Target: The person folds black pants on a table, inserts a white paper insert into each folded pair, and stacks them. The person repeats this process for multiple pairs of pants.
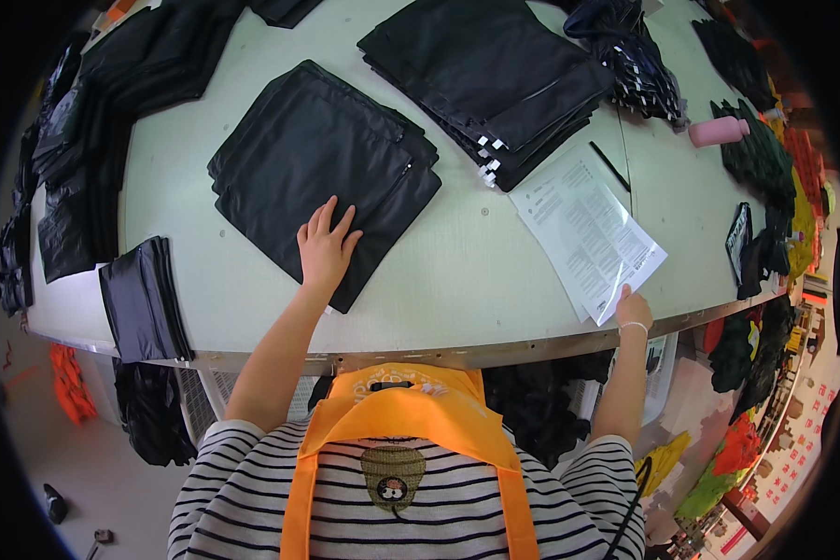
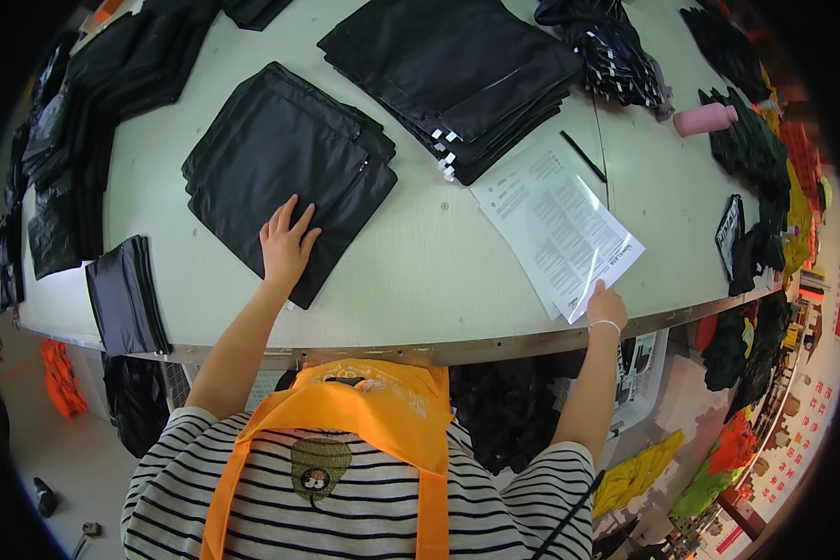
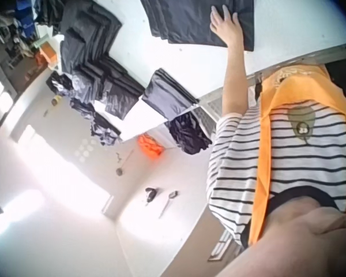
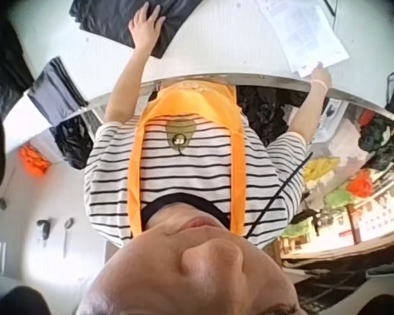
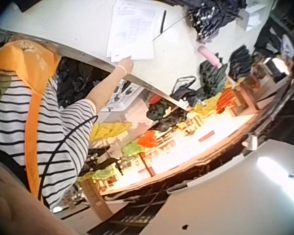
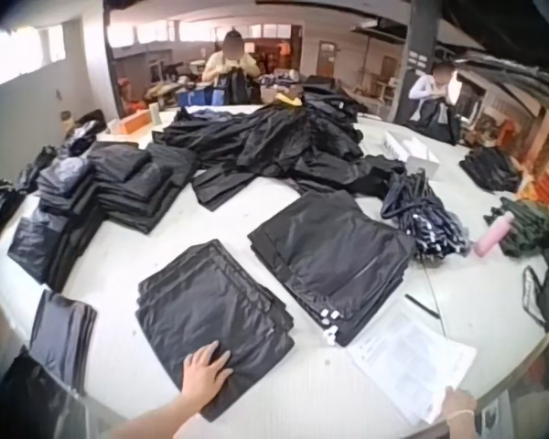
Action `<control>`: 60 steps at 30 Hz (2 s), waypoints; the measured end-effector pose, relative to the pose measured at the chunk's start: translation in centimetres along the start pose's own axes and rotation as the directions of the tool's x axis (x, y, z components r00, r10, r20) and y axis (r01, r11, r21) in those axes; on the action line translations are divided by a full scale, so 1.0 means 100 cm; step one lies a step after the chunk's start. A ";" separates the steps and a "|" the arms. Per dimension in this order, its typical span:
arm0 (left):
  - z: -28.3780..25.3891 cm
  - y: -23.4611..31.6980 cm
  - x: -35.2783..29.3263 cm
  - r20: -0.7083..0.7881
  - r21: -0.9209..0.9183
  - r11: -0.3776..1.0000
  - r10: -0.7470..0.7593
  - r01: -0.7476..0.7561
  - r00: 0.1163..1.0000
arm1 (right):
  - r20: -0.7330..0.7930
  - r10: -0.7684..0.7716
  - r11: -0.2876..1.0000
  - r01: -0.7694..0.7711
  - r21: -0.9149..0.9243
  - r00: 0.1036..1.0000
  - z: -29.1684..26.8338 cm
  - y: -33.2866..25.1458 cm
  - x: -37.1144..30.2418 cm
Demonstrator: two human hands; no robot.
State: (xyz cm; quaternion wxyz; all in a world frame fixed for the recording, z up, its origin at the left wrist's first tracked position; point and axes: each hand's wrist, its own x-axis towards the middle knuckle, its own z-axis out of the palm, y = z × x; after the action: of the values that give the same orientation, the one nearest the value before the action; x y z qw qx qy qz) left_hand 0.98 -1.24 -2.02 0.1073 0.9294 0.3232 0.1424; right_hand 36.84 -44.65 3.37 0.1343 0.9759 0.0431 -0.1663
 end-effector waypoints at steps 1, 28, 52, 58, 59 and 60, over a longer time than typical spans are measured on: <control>0.001 -0.002 -0.001 0.002 0.006 1.000 0.001 -0.001 1.000 | 0.014 -0.034 0.999 0.034 -0.018 0.999 -0.006 0.001 -0.003; -0.041 -0.031 0.026 -0.132 -0.232 0.963 -0.168 0.134 0.977 | 0.188 -0.555 -0.014 -0.235 0.972 0.810 0.011 -0.177 -0.152; -0.023 0.022 0.018 -0.093 -0.361 0.932 -0.010 -0.024 0.996 | 0.082 -0.613 -0.077 -0.162 0.984 0.786 0.049 -0.330 -0.196; -0.019 0.020 0.019 -0.069 -0.372 0.928 -0.041 0.012 0.997 | -0.044 -0.556 0.045 0.083 0.995 0.830 0.041 -0.387 -0.201; -0.023 0.021 0.019 0.023 -0.368 0.925 -0.094 0.096 0.995 | -0.065 -0.566 0.055 0.116 0.992 0.822 0.042 -0.389 -0.199; -0.024 0.020 0.021 0.029 -0.335 0.938 -0.079 0.084 0.996 | -0.084 -0.576 0.064 0.148 0.987 0.813 0.044 -0.391 -0.197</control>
State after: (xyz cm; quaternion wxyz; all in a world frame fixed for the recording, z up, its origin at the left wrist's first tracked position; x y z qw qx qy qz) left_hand 2.91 -1.18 1.19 0.2723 0.8843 0.3316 0.1839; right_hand 11.86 -9.12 -3.64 -0.5592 0.7389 0.1512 -0.3443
